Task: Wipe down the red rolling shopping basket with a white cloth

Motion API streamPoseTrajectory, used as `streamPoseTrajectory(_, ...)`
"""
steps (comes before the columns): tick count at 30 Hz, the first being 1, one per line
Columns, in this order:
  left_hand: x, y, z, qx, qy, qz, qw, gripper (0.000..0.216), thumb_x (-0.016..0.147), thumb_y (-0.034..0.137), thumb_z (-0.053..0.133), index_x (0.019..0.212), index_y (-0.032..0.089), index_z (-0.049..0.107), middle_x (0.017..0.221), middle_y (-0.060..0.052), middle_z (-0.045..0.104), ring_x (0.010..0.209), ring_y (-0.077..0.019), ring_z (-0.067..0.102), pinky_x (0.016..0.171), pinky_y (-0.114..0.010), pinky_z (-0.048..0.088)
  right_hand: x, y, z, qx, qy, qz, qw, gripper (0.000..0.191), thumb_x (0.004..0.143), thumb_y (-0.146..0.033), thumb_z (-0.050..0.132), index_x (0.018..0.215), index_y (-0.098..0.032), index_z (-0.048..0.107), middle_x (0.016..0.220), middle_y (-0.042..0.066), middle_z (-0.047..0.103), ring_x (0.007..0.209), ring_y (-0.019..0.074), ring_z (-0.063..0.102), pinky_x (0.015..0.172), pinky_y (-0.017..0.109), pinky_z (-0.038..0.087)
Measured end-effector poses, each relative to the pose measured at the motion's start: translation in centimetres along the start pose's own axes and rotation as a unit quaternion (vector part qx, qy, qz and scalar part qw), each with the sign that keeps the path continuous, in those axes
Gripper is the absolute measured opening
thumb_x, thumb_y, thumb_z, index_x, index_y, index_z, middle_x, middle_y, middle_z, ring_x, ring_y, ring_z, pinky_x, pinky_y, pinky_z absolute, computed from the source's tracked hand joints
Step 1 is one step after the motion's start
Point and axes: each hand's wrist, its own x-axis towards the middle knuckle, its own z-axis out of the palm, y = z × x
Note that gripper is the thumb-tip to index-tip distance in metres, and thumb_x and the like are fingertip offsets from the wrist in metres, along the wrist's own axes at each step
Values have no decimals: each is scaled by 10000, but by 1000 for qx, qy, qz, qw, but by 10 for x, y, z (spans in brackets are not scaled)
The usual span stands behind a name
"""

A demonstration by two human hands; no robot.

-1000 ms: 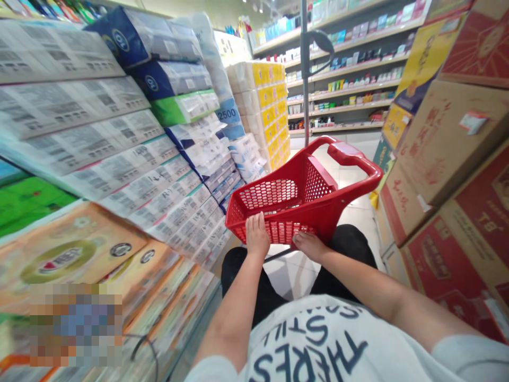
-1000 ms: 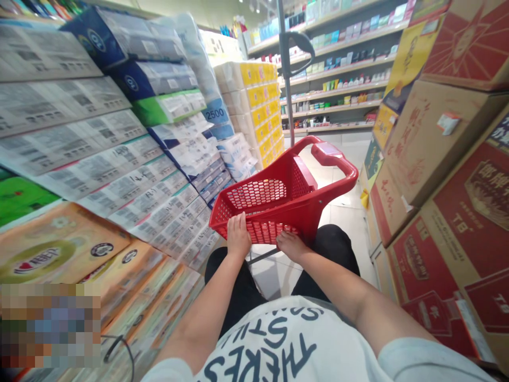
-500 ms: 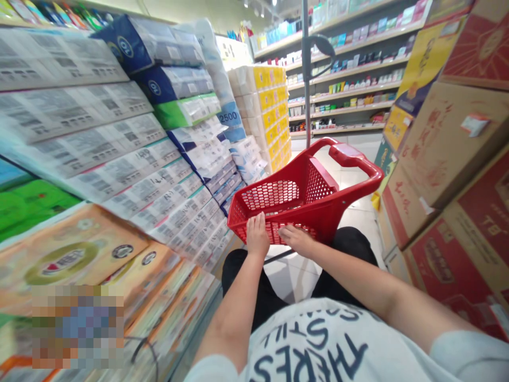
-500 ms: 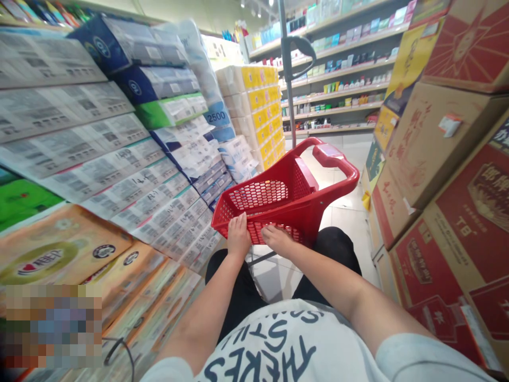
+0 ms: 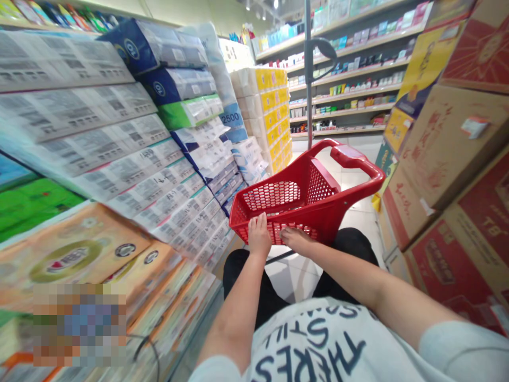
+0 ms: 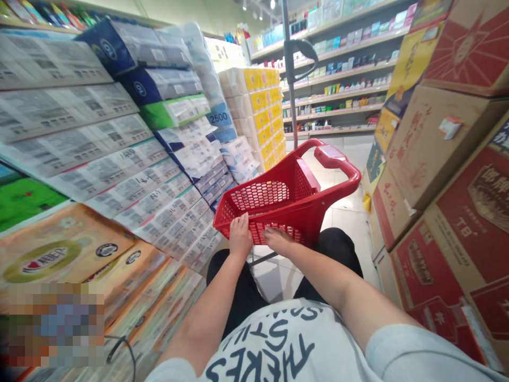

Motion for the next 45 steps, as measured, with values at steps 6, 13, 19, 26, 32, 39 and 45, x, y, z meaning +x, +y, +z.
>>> streamPoseTrajectory(6, -1, 2, -1, -4, 1, -9, 1000, 572, 826, 87, 398, 1397, 87, 421, 1353, -131, 528, 1262, -292, 428, 1093, -494, 322, 5, -3, -4, 7, 14, -18, 1000, 217, 951, -158, 437, 996, -162, 650, 1033, 81, 623, 1002, 201, 509, 815, 303, 446)
streamPoseTrajectory(13, -2, 1, -2, -5, 4, 5, 1000, 562, 830, 86, 400, 1392, 84, 428, 1359, -130, 525, 1256, -289, 429, 1093, -492, 325, -7, -3, 10, -2, -31, 7, 999, 222, 906, -95, 461, 932, -158, 672, 943, 81, 652, 944, 209, 549, 765, 307, 451)
streamPoseTrajectory(19, 1, 2, -1, -2, 1, 1, 1000, 571, 820, 97, 427, 1391, 74, 427, 1349, -146, 530, 1251, -291, 433, 1093, -493, 325, -6, 4, -2, -2, 4, -6, 1000, 254, 956, -179, 411, 1074, -155, 635, 1139, 106, 599, 1052, 226, 491, 884, 348, 418)
streamPoseTrajectory(26, -1, 2, -1, -3, 3, 2, 1000, 588, 814, 85, 417, 1402, 98, 420, 1360, -124, 526, 1256, -292, 439, 1095, -497, 327, -29, 11, 9, 11, -40, 38, 998, 164, 893, -124, 518, 870, -164, 675, 944, 87, 631, 984, 223, 523, 790, 324, 449)
streamPoseTrajectory(32, 0, 4, 1, -1, 11, -1, 1000, 585, 818, 81, 415, 1404, 85, 412, 1372, -135, 516, 1277, -293, 423, 1108, -499, 311, -19, 15, 4, 27, 4, 34, 999, 220, 942, -185, 449, 1047, -161, 640, 1095, 108, 609, 1056, 230, 495, 906, 351, 419)
streamPoseTrajectory(39, 0, 2, 1, -5, 5, -2, 1000, 564, 825, 83, 402, 1387, 82, 436, 1373, -120, 518, 1275, -296, 424, 1106, -497, 318, -44, 18, 12, 27, -16, 49, 998, 214, 907, -128, 470, 960, -170, 673, 1021, 106, 638, 1029, 242, 520, 864, 352, 440)
streamPoseTrajectory(45, 1, 2, 4, -7, 12, -2, 1000, 573, 821, 81, 408, 1394, 76, 425, 1382, -127, 509, 1286, -297, 419, 1114, -500, 309, -43, 27, 11, 29, 9, 54, 998, 236, 944, -159, 436, 1045, -164, 649, 1098, 102, 610, 1052, 216, 490, 935, 354, 407)
